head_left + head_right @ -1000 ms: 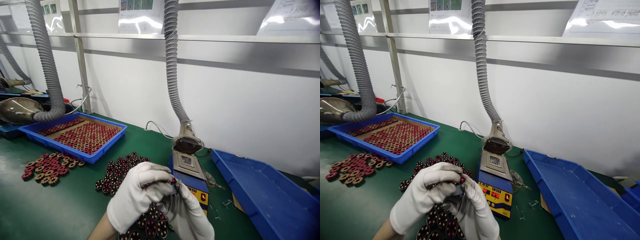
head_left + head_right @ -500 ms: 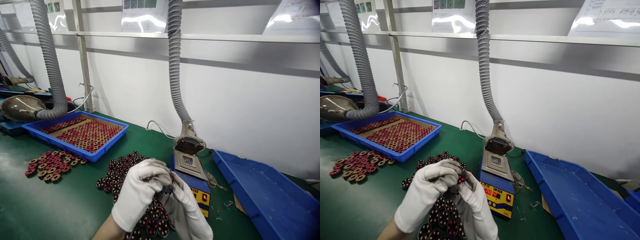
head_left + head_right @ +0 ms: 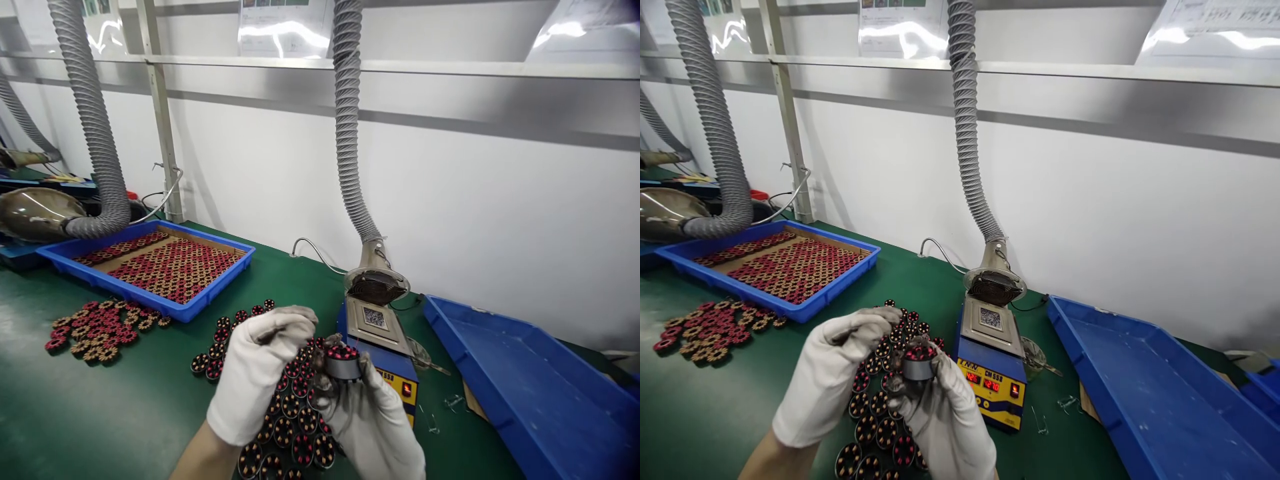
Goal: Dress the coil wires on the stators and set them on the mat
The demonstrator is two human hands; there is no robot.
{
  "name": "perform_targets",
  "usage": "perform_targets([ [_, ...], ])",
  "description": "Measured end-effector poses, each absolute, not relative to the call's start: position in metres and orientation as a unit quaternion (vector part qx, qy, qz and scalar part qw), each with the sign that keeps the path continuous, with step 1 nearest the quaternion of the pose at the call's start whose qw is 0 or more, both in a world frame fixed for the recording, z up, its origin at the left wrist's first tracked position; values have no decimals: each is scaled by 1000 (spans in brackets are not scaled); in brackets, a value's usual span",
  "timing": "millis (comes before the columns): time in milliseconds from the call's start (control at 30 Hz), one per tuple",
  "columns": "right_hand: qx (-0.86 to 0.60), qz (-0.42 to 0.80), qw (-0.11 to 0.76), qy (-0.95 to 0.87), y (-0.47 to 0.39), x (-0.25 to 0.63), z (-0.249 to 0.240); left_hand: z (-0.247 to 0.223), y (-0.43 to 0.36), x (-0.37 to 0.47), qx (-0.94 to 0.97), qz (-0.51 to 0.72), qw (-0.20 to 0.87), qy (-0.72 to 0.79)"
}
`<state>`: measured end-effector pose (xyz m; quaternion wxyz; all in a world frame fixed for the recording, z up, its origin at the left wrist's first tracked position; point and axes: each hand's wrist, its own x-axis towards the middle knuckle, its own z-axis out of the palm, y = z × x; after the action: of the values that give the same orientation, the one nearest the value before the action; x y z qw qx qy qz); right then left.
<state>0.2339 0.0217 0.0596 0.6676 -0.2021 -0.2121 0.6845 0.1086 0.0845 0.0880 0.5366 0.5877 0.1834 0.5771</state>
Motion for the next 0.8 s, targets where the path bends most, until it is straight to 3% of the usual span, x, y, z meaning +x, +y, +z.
perform_targets([
  [133, -132, 713, 658, -202, 23, 234, 63, 92, 81, 105, 737, 478, 439, 191],
  [233, -114, 720, 659, -184, 23, 234, 64, 93, 79, 108, 771, 478, 398, 137],
  [500, -78, 723, 662, -182, 23, 236, 64, 93, 86, 107, 774, 482, 403, 85],
  [633, -105, 726, 652, -190, 23, 233, 63, 88, 87, 109, 734, 490, 459, 106],
  [800, -166, 695, 659, -235, 18, 232, 56, 82, 87, 113, 634, 575, 502, 126],
])
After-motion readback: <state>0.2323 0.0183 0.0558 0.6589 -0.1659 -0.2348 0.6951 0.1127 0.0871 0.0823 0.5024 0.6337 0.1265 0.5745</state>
